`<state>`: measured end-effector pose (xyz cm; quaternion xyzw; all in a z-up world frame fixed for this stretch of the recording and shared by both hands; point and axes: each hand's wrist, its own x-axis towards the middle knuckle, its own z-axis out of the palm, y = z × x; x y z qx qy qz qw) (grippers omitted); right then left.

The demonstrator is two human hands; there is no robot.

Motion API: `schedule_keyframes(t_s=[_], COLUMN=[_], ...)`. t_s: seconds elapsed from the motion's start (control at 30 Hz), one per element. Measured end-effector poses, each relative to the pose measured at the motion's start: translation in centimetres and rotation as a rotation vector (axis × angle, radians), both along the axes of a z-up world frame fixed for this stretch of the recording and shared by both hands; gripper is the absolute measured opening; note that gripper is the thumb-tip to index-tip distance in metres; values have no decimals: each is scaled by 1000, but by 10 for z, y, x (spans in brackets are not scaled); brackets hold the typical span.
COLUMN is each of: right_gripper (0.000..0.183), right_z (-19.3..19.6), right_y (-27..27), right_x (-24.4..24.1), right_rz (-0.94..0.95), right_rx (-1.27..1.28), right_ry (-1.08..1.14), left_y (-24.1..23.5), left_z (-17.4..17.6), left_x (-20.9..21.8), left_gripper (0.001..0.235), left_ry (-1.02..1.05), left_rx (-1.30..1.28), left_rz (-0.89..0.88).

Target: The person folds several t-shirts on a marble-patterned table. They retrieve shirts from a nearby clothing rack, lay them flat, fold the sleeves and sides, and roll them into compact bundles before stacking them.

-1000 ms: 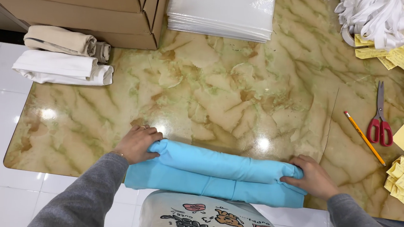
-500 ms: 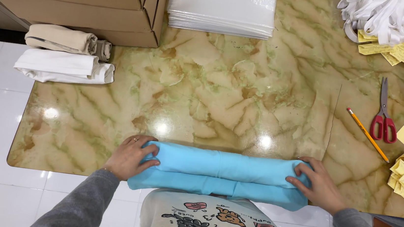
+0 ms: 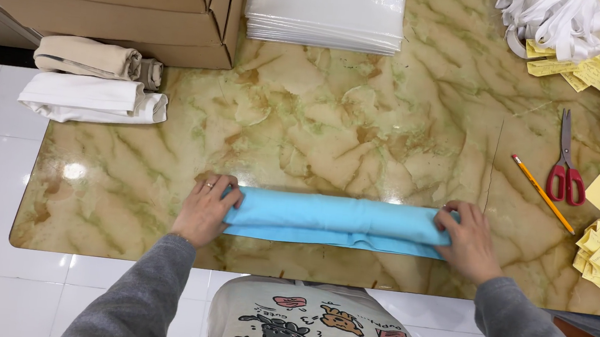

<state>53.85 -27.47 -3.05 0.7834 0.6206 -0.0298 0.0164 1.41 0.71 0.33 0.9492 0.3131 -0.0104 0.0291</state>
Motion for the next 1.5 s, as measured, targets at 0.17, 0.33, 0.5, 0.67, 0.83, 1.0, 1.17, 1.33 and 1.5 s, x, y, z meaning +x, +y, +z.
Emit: schedule_keyframes(t_s=[0.17, 0.33, 0.5, 0.67, 0.83, 1.0, 1.17, 1.33, 1.5], right_gripper=[41, 36, 80, 77, 72, 70, 41, 42, 42], right_z=[36, 32, 39, 86, 88, 90, 8, -36, -7], right_y=[-16, -9, 8, 32, 56, 79, 66, 47, 53], right_x=[-23, -21, -29, -102, -206, -224, -198, -182, -191], right_rz=[-31, -112, -141, -127, -111, -608, -857, -771, -893], right_rx=[-37, -86, -215, -3, 117, -107, 74, 0, 85], right_ry=[383, 398, 184, 339, 1211, 1803, 2363, 2695, 2651], left_y=[-10, 1, 12, 17, 23, 12, -54, -108, -95], left_z=[35, 13, 24, 56, 152, 255, 191, 21, 45], left_x=[-10, -7, 16, 13, 38, 109, 235, 305, 286], left_gripper=[47, 42, 78, 66, 103, 92, 87, 66, 94], left_ry=[11, 21, 388, 427, 522, 195, -79, -18, -333], left_rx=[-460, -589, -541, -717, -955, -1090, -1144, -633, -175], left_rz=[51, 203, 259, 318, 585, 444, 77, -262, -300])
